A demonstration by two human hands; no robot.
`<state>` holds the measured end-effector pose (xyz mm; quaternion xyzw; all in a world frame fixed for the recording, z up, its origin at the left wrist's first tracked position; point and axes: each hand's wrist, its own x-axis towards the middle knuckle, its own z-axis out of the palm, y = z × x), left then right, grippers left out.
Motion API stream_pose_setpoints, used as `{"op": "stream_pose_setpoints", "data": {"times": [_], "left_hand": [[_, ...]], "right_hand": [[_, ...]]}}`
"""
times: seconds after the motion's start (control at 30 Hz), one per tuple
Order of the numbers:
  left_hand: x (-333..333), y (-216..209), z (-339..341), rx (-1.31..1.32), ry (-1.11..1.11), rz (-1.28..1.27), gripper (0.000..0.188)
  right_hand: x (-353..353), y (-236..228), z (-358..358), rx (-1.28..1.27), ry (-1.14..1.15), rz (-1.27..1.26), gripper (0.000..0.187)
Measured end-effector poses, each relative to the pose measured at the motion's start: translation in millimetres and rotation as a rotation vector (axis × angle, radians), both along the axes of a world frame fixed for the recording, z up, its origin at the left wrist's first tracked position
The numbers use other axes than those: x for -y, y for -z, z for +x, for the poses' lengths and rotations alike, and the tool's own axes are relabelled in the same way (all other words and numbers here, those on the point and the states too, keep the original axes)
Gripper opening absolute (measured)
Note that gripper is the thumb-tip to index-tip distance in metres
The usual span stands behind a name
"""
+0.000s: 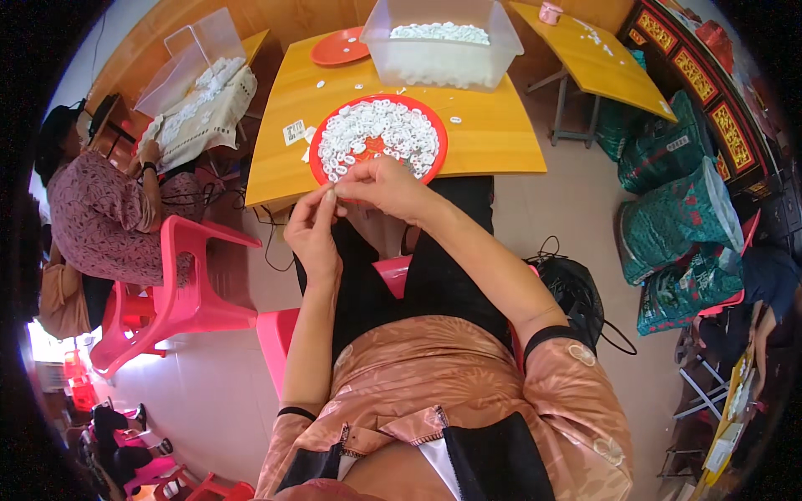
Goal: Assembling small white plastic components by hand in a workshop setting.
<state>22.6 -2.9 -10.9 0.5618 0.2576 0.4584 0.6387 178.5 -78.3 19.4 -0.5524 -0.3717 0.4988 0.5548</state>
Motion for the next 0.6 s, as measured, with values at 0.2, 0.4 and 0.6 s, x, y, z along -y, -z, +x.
{"op": "stream_pose_setpoints", "data": {"times": [0.2, 0.4, 0.6], "left_hand": [[-6, -14, 29, 0.036, 0.061, -0.063, 0.014], [1, 15, 37, -0.02, 0.05, -0.184, 0.013], [14, 33, 46, -0.061, 0.059, -0.219, 0.012]], "right_hand": [[-3, 0, 17, 0.124, 0.148, 0.141, 0.019], [9, -1, 8, 0.492, 0.297, 0.082, 0.021], [15, 38, 20, 0.856, 0.36, 0.272, 0.02]]}}
